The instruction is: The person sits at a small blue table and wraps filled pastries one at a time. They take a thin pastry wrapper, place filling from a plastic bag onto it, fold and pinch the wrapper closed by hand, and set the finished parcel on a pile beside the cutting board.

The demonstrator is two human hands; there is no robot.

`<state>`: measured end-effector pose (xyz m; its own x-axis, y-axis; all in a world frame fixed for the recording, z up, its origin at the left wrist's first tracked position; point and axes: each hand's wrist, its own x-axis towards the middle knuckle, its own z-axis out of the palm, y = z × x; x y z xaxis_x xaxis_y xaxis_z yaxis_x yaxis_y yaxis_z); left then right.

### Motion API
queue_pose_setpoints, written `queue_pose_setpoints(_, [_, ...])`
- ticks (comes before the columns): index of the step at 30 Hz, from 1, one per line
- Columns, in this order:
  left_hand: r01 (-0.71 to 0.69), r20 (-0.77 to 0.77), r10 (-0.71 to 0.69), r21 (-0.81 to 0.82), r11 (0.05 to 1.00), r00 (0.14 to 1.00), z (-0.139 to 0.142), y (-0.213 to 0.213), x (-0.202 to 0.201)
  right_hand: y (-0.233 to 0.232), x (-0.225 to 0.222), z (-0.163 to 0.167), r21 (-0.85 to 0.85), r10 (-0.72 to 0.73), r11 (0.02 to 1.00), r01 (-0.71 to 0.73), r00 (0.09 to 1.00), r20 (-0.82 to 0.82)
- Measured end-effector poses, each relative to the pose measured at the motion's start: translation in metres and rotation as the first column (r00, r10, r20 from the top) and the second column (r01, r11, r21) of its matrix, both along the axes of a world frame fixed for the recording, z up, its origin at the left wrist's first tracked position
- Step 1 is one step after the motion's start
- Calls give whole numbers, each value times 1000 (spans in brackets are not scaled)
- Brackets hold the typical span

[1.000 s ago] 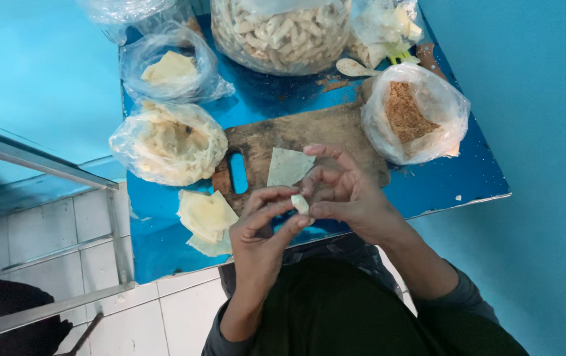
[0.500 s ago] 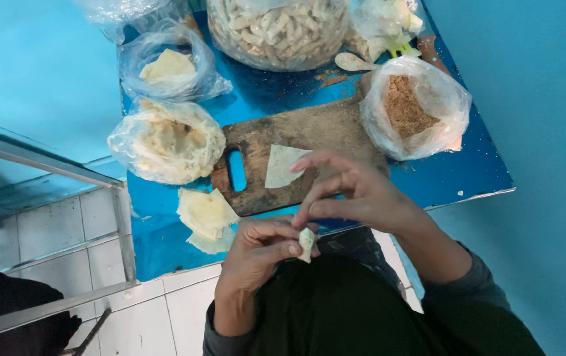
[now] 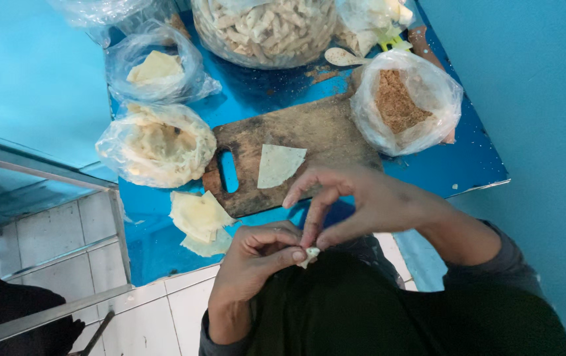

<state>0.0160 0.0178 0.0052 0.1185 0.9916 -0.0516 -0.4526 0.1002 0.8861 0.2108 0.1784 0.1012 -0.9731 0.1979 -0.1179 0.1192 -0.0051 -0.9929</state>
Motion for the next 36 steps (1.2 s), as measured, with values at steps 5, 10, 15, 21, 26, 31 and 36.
queue_pose_setpoints(5, [1, -12, -2, -45, 999, 1000, 1, 1, 3, -23, 15, 8, 459, -120, 879, 128, 992, -46])
queue_pose_setpoints(10, [3, 0, -3, 3, 1000, 1000, -1, 0, 7, -44, 14, -3, 598, -212, 757, 263, 965, -156])
queue_pose_setpoints(15, [-81, 93, 85, -48, 996, 992, -8, 1, 6, -43, 13, -5, 731, -197, 541, 416, 907, -371])
queue_pose_setpoints(21, [-375, 427, 426, -202, 905, 797, -25, 12, 9, -38, 10, -34, 198, -469, 803, 562, 801, -371])
queue_pose_setpoints(26, [-446, 565, 471, -193, 874, 678, -39, 18, 11, -59, -23, -92, 52, -581, 745, 665, 686, -437])
queue_pose_setpoints(31, [-476, 540, 484, -166, 863, 689, -44, 21, 13, -63, -42, -118, 184, -550, 601, 778, 570, -610])
queue_pose_setpoints(36, [-540, 494, 562, -203, 817, 664, -43, 23, 15, -57, -47, -105, 354, -494, 458, 816, 564, -662])
